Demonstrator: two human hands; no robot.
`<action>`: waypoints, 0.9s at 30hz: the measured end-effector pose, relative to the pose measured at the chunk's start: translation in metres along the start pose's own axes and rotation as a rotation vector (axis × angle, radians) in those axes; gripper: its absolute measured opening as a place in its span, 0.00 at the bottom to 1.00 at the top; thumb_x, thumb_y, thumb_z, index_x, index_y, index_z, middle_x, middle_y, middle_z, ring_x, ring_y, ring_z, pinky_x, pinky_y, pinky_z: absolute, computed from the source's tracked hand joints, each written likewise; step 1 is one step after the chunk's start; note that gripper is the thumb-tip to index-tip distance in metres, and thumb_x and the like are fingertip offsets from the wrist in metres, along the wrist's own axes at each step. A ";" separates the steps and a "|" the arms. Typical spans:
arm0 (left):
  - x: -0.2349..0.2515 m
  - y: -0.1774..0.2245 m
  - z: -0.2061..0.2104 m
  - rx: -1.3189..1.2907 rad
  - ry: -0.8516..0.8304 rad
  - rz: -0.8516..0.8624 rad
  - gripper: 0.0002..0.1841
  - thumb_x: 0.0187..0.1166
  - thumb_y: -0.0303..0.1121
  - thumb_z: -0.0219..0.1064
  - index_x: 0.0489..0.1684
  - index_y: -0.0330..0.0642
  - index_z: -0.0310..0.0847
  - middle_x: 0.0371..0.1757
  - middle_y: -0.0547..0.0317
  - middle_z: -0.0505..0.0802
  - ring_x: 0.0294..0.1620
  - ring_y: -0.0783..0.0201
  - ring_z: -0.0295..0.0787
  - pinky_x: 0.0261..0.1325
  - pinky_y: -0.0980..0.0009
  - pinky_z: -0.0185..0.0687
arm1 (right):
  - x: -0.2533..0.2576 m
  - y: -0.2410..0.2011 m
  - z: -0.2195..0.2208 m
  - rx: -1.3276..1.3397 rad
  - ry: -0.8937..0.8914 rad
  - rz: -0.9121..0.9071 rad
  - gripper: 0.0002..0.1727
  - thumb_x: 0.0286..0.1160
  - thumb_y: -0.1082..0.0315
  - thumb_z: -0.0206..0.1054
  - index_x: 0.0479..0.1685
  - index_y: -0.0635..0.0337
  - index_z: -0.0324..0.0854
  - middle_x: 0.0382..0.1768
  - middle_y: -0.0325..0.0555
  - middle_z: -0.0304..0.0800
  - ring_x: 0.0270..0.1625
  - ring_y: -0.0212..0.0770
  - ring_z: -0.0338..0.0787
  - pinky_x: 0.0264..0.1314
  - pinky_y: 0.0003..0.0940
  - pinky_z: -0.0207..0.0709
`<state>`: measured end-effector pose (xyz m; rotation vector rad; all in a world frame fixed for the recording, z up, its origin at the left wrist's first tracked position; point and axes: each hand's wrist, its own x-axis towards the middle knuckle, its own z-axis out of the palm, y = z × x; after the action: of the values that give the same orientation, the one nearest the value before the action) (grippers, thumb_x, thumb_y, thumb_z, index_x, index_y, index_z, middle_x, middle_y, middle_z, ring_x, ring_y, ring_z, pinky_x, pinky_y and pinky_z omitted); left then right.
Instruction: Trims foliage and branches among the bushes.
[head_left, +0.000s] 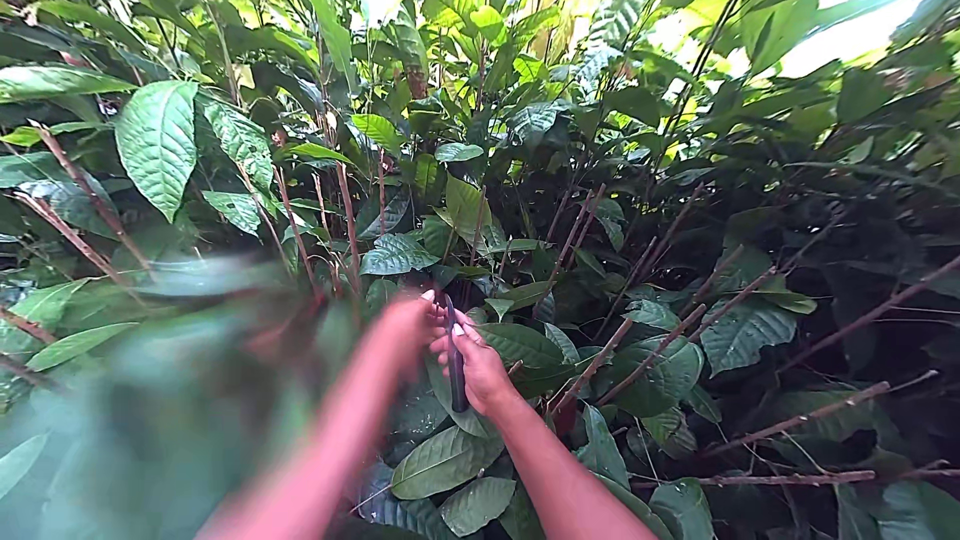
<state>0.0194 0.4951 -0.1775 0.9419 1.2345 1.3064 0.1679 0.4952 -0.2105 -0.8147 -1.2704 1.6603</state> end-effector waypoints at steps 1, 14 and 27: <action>-0.001 -0.001 -0.001 0.005 -0.015 0.015 0.24 0.95 0.46 0.48 0.53 0.32 0.81 0.46 0.48 0.90 0.42 0.58 0.92 0.49 0.63 0.90 | 0.001 0.003 -0.002 0.004 -0.036 -0.009 0.25 0.96 0.62 0.46 0.88 0.55 0.63 0.38 0.44 0.89 0.35 0.34 0.85 0.35 0.27 0.77; 0.000 -0.002 -0.011 0.018 -0.067 0.031 0.23 0.93 0.46 0.52 0.51 0.32 0.84 0.44 0.50 0.92 0.41 0.60 0.93 0.49 0.65 0.91 | 0.010 0.011 -0.011 -0.036 -0.255 -0.084 0.27 0.93 0.65 0.45 0.90 0.57 0.55 0.42 0.44 0.87 0.42 0.35 0.86 0.40 0.26 0.77; 0.003 -0.001 -0.009 0.013 -0.011 -0.065 0.17 0.92 0.38 0.56 0.46 0.31 0.83 0.37 0.52 0.93 0.35 0.63 0.92 0.44 0.68 0.90 | 0.013 0.025 -0.019 -0.057 -0.235 -0.038 0.29 0.94 0.66 0.46 0.93 0.54 0.52 0.38 0.42 0.84 0.36 0.34 0.84 0.36 0.25 0.77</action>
<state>0.0099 0.4968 -0.1804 0.9089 1.2566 1.2422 0.1733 0.5117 -0.2399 -0.6385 -1.4907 1.7341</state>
